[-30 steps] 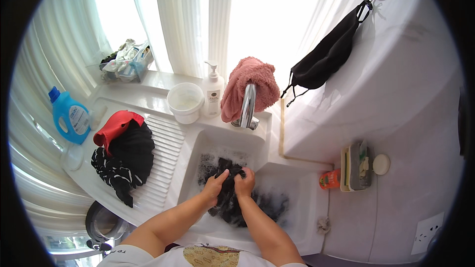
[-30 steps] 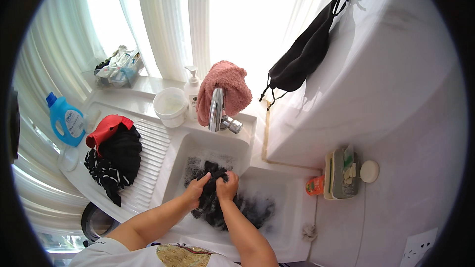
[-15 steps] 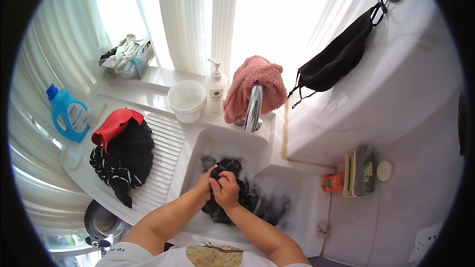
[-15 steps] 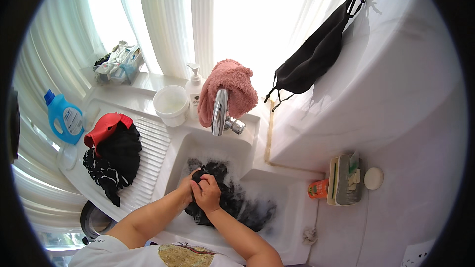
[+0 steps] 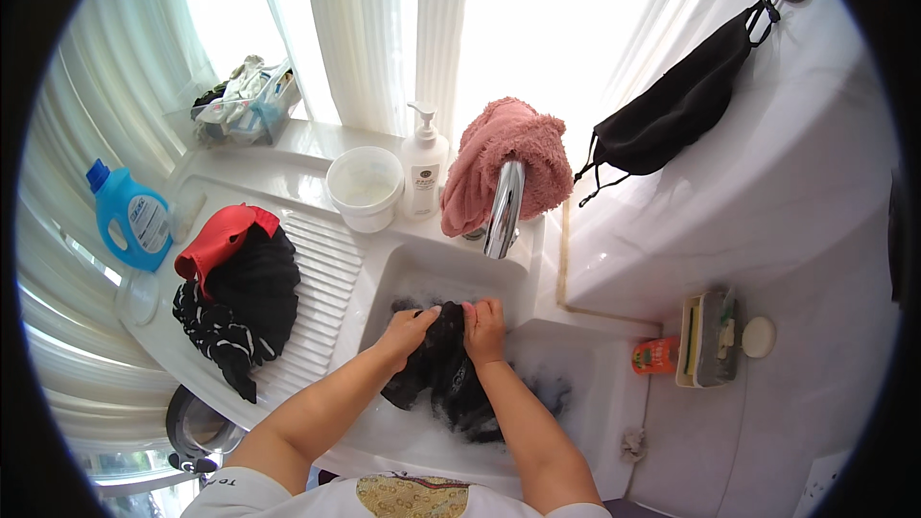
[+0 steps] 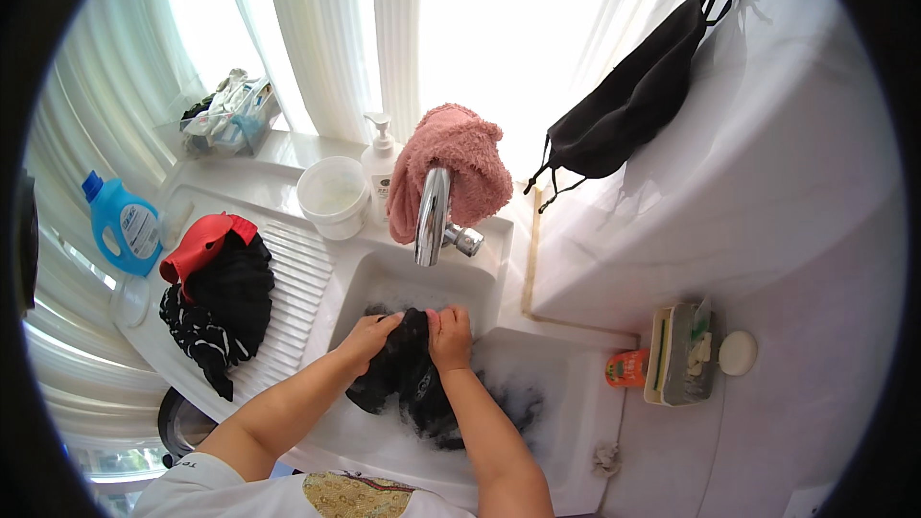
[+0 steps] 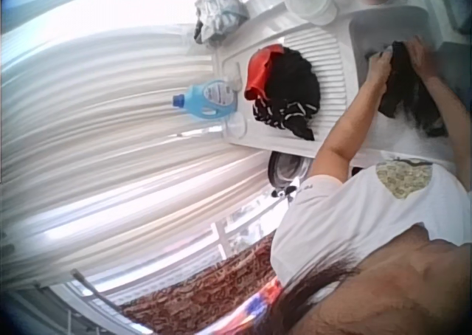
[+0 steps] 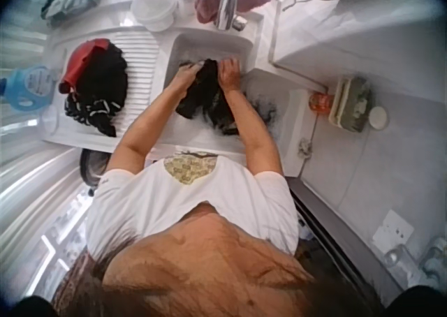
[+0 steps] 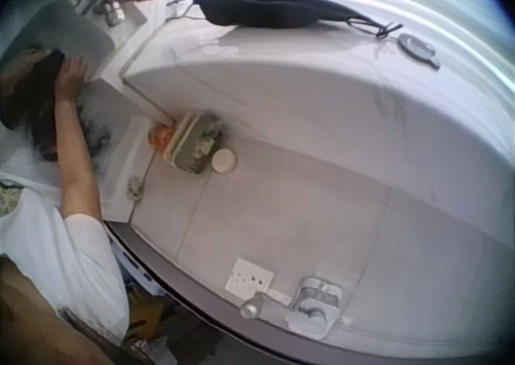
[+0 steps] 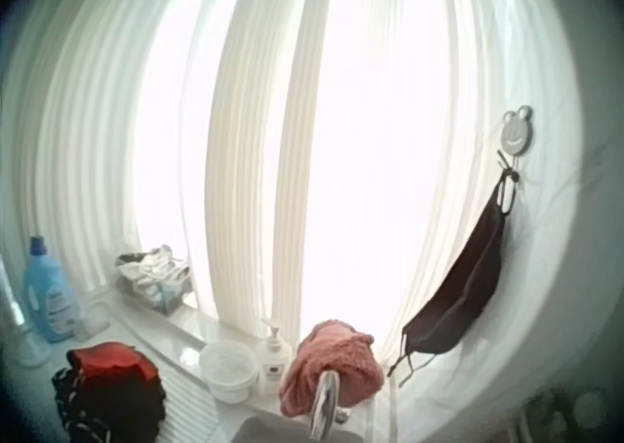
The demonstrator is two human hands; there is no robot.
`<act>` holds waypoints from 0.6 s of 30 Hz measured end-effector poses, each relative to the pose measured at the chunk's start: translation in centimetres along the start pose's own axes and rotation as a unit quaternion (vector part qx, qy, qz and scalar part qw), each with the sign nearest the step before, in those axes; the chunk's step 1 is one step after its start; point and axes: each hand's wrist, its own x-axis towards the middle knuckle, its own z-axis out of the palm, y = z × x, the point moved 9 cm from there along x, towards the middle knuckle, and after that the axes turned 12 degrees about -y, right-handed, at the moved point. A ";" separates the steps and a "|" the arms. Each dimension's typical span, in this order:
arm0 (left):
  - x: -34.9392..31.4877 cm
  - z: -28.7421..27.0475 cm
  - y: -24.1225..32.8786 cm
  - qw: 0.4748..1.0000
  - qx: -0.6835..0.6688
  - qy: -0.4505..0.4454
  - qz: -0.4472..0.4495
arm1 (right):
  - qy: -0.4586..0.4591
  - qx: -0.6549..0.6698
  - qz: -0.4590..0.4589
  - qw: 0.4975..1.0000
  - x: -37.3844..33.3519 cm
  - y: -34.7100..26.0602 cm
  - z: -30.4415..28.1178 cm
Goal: The person hand-washes a black garment in a sink filled with soapy water by rubbing and squeezing the fabric.
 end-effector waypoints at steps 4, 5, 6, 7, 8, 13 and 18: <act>0.3 -2.9 6.3 0.781 0.528 0.231 0.241 | -0.013 -0.117 0.017 0.993 0.5 0.9 1.2; 1.8 -2.8 4.4 0.768 0.585 0.208 0.156 | -0.056 -0.159 0.027 0.985 -0.2 0.9 2.5; 3.0 -2.6 2.4 0.746 0.636 0.183 0.072 | -0.097 -0.201 0.037 0.974 -0.9 0.9 3.6; 4.2 -2.8 0.5 0.730 0.660 0.166 0.058 | -0.159 -0.215 0.069 0.961 -1.9 2.6 5.5; 4.7 -3.1 -1.3 0.700 0.690 0.177 0.057 | -0.194 -0.238 0.082 0.948 -2.5 2.8 6.7; 9.3 -7.4 -8.8 0.703 0.690 0.174 -0.020 | -0.334 -0.215 0.172 0.901 -4.5 6.6 11.1; 5.8 -3.8 -1.7 0.757 0.638 0.120 -0.071 | -0.358 -0.099 0.300 0.879 -3.1 11.0 10.6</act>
